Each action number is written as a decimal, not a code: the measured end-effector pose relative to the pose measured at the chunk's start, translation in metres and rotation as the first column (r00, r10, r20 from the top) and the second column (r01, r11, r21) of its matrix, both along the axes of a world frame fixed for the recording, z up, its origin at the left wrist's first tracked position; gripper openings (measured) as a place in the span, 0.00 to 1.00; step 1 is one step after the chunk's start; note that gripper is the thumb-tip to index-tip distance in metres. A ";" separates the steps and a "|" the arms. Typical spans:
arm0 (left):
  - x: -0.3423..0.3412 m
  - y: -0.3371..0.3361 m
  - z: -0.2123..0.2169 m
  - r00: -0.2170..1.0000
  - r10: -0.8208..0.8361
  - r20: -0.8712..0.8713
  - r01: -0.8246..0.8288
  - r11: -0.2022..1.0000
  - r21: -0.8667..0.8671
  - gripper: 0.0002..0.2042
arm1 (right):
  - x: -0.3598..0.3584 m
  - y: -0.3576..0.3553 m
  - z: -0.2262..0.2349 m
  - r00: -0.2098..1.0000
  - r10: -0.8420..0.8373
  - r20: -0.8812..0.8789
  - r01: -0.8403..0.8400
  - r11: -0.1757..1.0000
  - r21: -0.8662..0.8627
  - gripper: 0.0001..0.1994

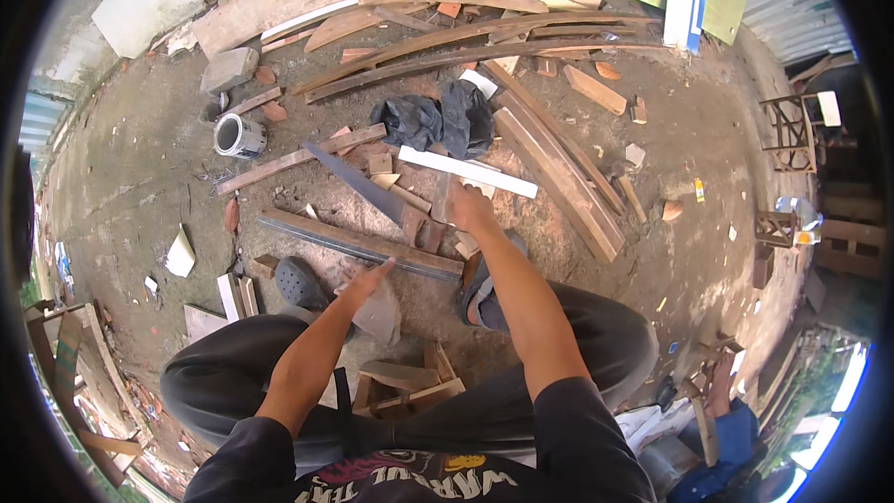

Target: The person sits on the ground and uses a hammer to break a long wooden plank into smaller pieces. They repeatedly strike the wood against a metal bar to snap it apart.

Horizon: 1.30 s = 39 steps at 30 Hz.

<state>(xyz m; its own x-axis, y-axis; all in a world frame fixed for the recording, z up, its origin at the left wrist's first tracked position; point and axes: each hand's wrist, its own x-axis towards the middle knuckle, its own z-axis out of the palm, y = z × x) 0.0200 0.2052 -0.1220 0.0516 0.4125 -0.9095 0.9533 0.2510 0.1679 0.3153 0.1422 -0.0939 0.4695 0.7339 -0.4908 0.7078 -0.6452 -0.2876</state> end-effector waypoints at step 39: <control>0.027 0.017 0.004 0.995 0.019 -0.095 -0.025 0.998 -0.060 0.72 | 0.284 0.011 -0.049 0.923 -0.204 0.326 0.184 0.979 0.091 0.23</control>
<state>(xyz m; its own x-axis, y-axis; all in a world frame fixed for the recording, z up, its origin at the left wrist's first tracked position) 0.0466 0.2220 -0.1182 -0.0445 0.3559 -0.9334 0.9582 0.2794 0.0609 0.5997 0.1531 -0.1424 0.7344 0.6341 -0.2419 0.6316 -0.7690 -0.0982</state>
